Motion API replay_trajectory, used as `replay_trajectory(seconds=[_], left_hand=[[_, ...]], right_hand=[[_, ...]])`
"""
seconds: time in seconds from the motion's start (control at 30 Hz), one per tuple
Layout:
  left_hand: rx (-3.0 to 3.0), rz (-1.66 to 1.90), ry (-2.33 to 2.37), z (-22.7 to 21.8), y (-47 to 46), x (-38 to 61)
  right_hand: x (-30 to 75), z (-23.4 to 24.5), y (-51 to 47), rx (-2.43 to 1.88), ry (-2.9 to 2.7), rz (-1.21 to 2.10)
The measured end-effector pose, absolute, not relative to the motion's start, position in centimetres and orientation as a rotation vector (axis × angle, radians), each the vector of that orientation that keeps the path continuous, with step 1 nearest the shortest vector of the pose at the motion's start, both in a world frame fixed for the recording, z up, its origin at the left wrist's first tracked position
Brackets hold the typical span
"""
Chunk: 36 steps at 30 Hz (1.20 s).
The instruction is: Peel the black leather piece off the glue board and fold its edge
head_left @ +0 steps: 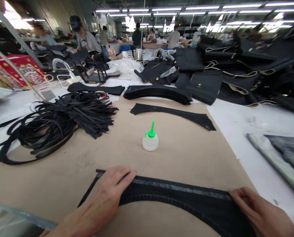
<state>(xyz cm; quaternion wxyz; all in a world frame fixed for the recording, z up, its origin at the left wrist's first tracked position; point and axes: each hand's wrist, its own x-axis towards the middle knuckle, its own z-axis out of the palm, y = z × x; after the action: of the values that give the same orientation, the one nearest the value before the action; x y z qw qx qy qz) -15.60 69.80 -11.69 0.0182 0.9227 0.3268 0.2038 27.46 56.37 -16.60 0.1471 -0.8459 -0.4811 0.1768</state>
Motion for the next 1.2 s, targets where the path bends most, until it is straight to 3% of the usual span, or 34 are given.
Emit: replay_trajectory(seconds=[0.13,0.3,0.67,0.8,0.93,1.2], left_hand=[[3.024,0.449,0.731,-12.3,69.3,-12.4],[3.137,0.519,0.619,-12.5,69.6,-11.3],[3.195,0.298,0.657,-13.0,68.6,-10.7],[3.165,0.105,0.667,-12.6,68.4,-10.6],[3.135,0.041,0.707,-12.2,68.1,-10.4],[3.151,0.057,0.713,-12.3,67.7,-10.5]], right_hand=[[25.9,-14.6,57.2,-2.478,-1.333,0.576],[25.3,-13.5,57.4,-2.484,-1.330,0.492],[25.7,-13.1,56.5,-2.272,-1.395,0.476],[20.7,-11.5,57.6,-1.954,-1.827,0.196],[14.7,-10.4,59.3,-1.611,-2.277,0.361],[17.1,-12.0,58.0,-1.697,-2.338,0.224]])
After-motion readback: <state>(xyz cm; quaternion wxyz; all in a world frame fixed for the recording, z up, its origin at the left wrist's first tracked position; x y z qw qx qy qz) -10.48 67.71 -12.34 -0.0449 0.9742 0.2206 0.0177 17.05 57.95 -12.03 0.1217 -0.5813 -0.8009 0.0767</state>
